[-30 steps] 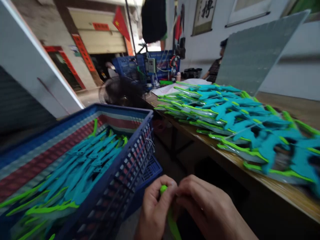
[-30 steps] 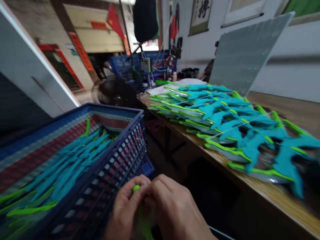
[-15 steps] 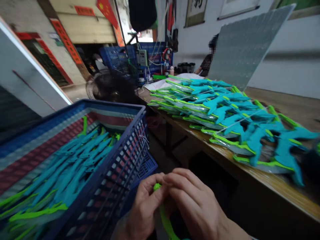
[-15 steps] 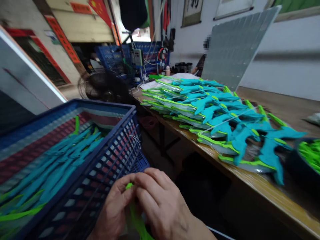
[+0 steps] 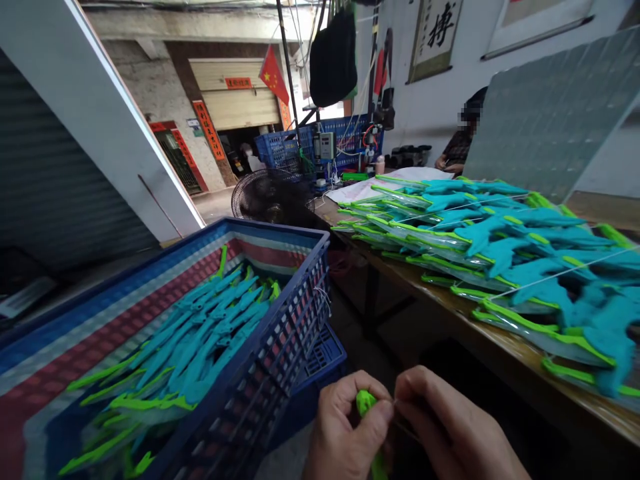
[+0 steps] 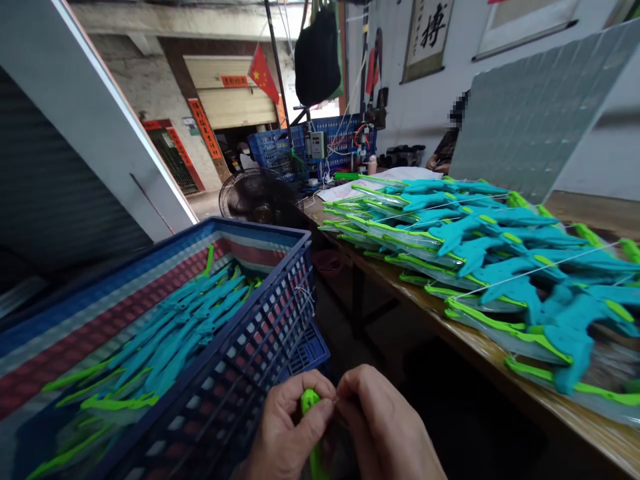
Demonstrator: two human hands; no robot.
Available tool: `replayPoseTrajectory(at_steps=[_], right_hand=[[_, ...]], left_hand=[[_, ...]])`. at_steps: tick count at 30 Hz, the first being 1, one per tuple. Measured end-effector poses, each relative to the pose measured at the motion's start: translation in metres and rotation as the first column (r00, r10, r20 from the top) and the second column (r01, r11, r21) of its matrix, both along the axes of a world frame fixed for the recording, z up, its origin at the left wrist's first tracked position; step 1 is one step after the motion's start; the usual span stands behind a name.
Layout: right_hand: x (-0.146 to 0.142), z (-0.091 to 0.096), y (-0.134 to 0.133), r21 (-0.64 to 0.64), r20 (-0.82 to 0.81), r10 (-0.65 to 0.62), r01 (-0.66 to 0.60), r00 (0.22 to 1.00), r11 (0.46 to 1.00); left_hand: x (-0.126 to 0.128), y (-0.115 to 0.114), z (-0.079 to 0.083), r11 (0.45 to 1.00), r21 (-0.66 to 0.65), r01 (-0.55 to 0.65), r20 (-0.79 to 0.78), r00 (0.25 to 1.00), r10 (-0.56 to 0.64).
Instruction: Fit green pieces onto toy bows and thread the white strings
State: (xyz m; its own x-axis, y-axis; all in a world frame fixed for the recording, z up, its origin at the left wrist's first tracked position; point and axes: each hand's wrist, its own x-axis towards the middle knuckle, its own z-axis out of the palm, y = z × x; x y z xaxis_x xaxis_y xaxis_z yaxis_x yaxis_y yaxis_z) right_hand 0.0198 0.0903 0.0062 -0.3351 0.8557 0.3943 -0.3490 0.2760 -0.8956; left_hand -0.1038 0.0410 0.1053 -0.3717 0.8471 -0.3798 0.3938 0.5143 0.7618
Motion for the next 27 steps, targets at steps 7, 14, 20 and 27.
replayPoseTrajectory(at_steps=[7, 14, 20, 27], right_hand=[[-0.010, 0.008, -0.010, 0.159, 0.000, -0.290, 0.287, 0.957, 0.945], [-0.023, 0.013, -0.020, 0.248, -0.047, -0.455, 0.451, 0.889, 0.857], [-0.023, 0.012, -0.021, 0.071, -0.034, -0.436, 0.437, 0.899, 0.897], [-0.016, 0.013, -0.021, -0.065, -0.094, -0.263, 0.257, 0.960, 0.964]], left_hand=[[-0.009, -0.007, -0.005, 0.996, -0.059, -0.064, 0.291, 0.954, 0.078], [-0.009, -0.010, -0.003, 0.972, -0.153, -0.180, 0.425, 0.876, 0.229], [-0.008, -0.001, -0.002, 0.969, -0.136, -0.206, 0.407, 0.880, 0.244], [-0.009, 0.001, -0.005, 0.963, -0.121, -0.242, 0.368, 0.890, 0.270]])
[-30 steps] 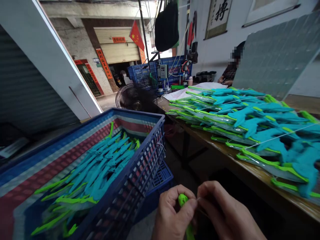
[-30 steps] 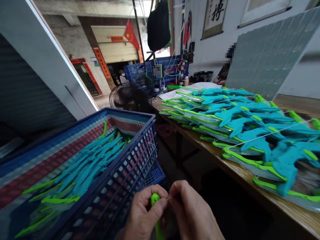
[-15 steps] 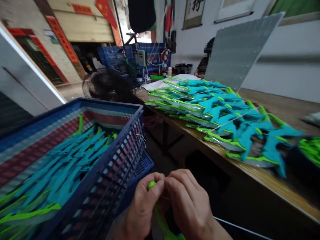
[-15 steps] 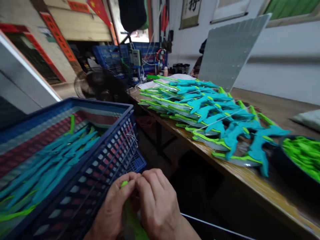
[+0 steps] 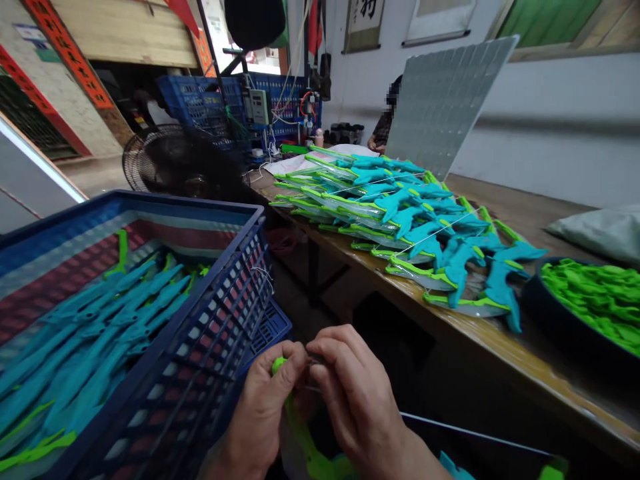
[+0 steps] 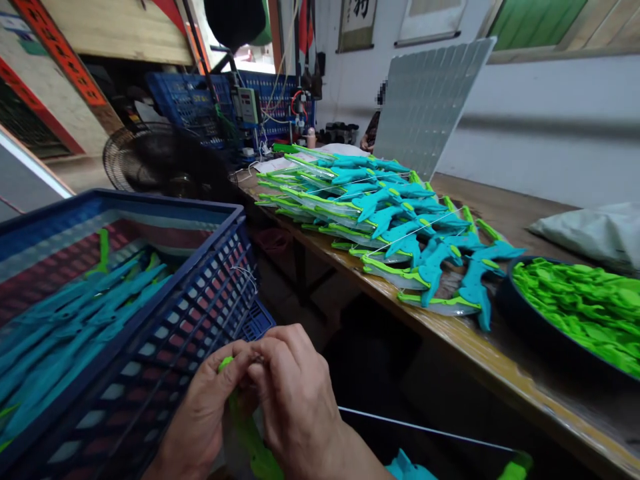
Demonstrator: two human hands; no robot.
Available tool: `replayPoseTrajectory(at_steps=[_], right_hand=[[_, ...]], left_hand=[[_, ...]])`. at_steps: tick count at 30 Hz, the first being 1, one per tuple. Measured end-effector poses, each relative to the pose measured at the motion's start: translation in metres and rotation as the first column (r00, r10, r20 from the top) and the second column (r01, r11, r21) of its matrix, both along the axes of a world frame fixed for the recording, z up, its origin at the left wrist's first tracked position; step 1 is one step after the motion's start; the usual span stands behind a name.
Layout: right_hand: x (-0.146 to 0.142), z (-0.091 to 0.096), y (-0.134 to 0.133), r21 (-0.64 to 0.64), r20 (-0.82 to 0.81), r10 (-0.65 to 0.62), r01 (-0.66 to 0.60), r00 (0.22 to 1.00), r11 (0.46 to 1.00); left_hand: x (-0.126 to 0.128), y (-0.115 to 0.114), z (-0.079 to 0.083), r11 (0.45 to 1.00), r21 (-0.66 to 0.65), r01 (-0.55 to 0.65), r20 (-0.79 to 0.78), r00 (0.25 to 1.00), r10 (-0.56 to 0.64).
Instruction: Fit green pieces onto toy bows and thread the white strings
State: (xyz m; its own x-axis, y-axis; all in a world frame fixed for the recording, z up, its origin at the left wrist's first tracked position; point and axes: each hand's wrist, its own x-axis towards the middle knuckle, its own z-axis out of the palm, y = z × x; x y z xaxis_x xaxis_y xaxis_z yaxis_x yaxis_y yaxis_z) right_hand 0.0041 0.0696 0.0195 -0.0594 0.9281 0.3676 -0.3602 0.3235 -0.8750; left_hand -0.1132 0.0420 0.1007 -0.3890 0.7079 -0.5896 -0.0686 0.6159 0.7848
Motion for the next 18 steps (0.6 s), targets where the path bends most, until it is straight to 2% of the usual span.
replayPoseTrajectory(at_steps=[3, 5, 8, 12, 15, 18], right_hand=[[0.002, -0.002, 0.004, 0.007, 0.042, 0.029, -0.029, 0.999, 1.000], [0.004, -0.004, 0.008, -0.018, 0.013, 0.085, -0.084, 0.996, 0.996], [0.013, -0.004, 0.012, -0.031, -0.020, 0.181, -0.181, 0.983, 0.983], [0.037, -0.003, 0.014, -0.030, 0.175, 0.206, -0.204, 0.963, 0.979], [0.047, -0.008, 0.012, 0.072, 0.323, 0.156, -0.188, 0.934, 0.979], [0.037, -0.019, 0.004, 0.271, 0.424, -0.057, -0.067, 0.904, 0.960]], left_hand=[[0.003, 0.003, -0.001, 0.999, -0.009, -0.042, 0.003, 0.999, 0.042], [0.004, 0.002, -0.001, 0.999, -0.014, -0.042, -0.041, 0.998, 0.041], [-0.001, -0.002, -0.001, 0.996, -0.023, 0.090, -0.166, 0.982, -0.092], [-0.015, -0.005, -0.002, 0.958, -0.096, 0.270, -0.155, 0.947, -0.283], [-0.021, -0.003, -0.003, 0.934, -0.125, 0.335, -0.091, 0.933, -0.347], [-0.014, 0.001, 0.000, 0.925, -0.117, 0.362, -0.073, 0.926, -0.371]])
